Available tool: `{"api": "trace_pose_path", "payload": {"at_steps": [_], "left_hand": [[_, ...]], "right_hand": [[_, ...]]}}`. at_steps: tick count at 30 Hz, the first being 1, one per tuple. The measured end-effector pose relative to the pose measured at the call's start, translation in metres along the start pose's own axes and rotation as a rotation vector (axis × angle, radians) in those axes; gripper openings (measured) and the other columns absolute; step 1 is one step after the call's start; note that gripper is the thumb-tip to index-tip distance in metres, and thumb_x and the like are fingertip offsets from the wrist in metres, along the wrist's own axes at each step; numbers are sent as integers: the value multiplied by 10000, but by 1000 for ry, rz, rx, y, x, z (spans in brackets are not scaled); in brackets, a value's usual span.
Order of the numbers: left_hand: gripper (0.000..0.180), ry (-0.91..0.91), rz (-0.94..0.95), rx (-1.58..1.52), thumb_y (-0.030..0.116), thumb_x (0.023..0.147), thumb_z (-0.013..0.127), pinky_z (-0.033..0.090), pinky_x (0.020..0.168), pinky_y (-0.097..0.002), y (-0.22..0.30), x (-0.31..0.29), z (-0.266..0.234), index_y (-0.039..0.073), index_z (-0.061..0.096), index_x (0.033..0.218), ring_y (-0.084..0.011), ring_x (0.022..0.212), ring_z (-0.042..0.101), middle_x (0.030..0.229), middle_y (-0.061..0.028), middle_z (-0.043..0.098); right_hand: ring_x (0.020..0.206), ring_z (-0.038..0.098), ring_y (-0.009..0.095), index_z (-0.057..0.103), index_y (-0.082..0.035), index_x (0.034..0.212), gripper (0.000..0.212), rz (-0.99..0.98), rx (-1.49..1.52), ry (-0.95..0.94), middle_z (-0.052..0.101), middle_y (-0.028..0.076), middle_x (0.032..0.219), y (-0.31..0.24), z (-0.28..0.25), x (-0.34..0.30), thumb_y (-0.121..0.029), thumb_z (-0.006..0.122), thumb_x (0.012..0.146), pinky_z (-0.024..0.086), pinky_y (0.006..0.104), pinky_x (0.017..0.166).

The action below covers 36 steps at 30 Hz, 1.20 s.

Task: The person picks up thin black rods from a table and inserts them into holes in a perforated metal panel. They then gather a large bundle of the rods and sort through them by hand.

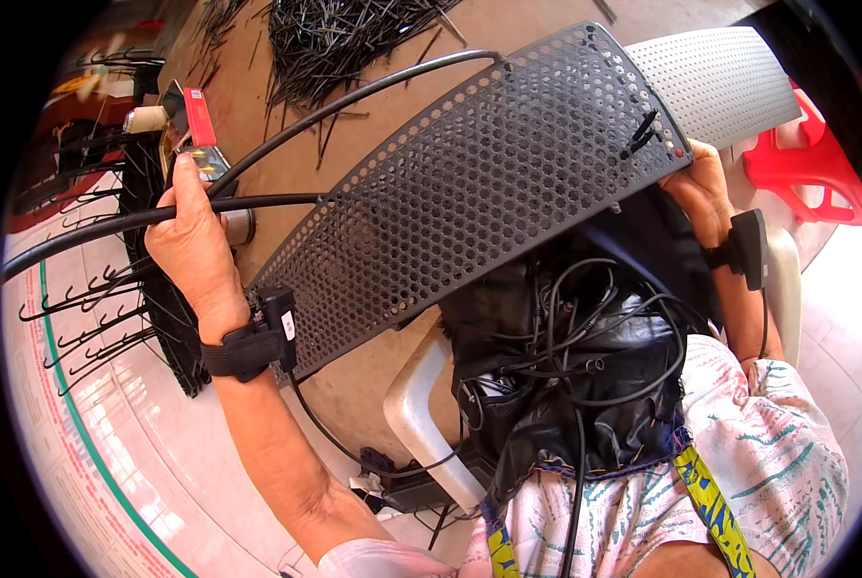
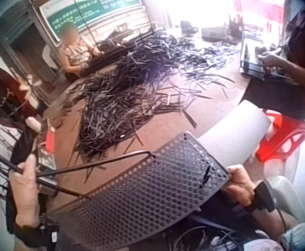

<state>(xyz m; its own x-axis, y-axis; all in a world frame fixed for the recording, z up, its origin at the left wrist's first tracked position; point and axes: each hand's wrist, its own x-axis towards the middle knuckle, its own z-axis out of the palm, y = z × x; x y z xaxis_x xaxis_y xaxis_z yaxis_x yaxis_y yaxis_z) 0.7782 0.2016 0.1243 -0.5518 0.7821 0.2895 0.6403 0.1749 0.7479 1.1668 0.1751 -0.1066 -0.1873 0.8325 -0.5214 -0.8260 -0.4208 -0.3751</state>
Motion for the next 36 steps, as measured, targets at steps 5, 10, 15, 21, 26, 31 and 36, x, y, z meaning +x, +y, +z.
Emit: {"api": "trace_pose_path", "payload": {"at_steps": [5,10,15,21,26,31,36], "left_hand": [[329,4,20,-8,278,797,545,242,374,-184,3,-3,5,15,544,600,-28,418,337,498,37,412],[334,6,41,-1,276,796,545,234,372,-186,3,-2,8,13,535,591,-28,414,337,499,34,416],[336,-5,65,-2,276,795,545,234,371,-188,5,-3,11,10,533,590,-31,412,337,498,32,420],[342,-1,55,-19,287,794,542,242,375,-189,3,-3,8,10,533,593,-32,414,344,502,27,431],[347,21,17,30,296,792,541,246,380,-185,-1,-6,1,9,534,597,-34,420,354,508,24,441],[348,5,44,-12,295,793,540,251,387,-181,10,-4,15,3,539,605,-35,426,360,507,25,441],[357,5,83,26,299,797,539,248,392,-183,7,-4,15,-6,540,611,-32,433,356,510,28,441]], "right_hand": [[706,562,185,495,104,850,189,38,44,-59,565,132,807,-2,26,-13,71,443,671,469,298,684],[681,561,184,496,105,843,183,57,165,-104,565,126,794,-2,32,-15,73,453,668,474,293,668],[723,578,218,511,109,866,215,-109,-355,-89,582,161,826,-6,-7,4,49,469,664,472,323,698],[770,584,247,530,99,885,245,-42,-227,-96,593,179,859,-2,14,-2,-27,484,680,462,353,730],[745,579,233,546,50,898,237,129,108,-130,599,146,861,14,33,-9,-72,491,702,466,343,690],[875,521,195,524,-39,1001,258,90,269,-312,562,89,959,30,40,-14,-192,447,808,408,326,778],[889,544,217,548,-25,973,296,96,372,-207,578,95,975,27,29,-12,-260,505,798,435,390,778]]}}
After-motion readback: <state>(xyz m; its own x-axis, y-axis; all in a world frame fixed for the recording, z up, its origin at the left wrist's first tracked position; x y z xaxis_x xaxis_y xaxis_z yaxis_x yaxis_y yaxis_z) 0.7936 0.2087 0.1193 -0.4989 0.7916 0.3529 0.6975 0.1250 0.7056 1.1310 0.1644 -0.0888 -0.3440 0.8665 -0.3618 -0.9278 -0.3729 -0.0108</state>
